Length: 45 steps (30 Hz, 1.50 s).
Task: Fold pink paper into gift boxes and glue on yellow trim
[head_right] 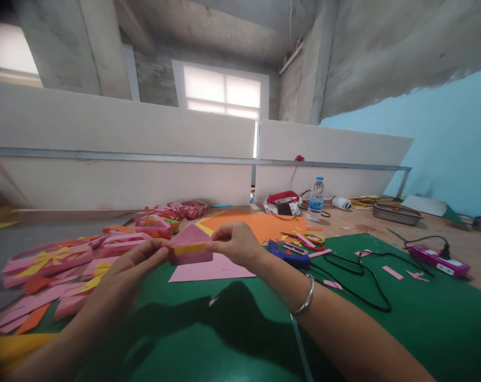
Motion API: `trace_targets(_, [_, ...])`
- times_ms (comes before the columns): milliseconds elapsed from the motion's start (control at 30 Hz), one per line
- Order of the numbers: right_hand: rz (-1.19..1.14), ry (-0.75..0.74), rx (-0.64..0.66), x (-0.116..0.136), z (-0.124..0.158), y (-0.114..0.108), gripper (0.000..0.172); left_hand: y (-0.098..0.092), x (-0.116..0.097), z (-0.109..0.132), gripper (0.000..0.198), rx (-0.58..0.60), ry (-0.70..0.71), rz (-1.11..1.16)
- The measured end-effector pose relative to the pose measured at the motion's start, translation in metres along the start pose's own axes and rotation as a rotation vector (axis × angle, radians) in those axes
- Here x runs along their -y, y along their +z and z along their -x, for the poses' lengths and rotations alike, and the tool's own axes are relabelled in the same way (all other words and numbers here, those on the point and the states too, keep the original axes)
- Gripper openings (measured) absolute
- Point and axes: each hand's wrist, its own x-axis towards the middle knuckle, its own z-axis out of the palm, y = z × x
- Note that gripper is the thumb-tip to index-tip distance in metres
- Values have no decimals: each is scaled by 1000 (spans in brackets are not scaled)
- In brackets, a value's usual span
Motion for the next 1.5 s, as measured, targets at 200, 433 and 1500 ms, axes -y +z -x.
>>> trace_targets(200, [-37, 38, 50, 4, 3, 2, 15, 2, 4, -1, 46, -36, -16, -4])
trace_targets(433, [-98, 58, 196, 5, 4, -4, 16, -7, 3, -4, 46, 14, -47, -45])
trace_targets(1500, [1131, 195, 201, -58, 65, -116, 42, 1, 7, 9, 9, -23, 1197, -815])
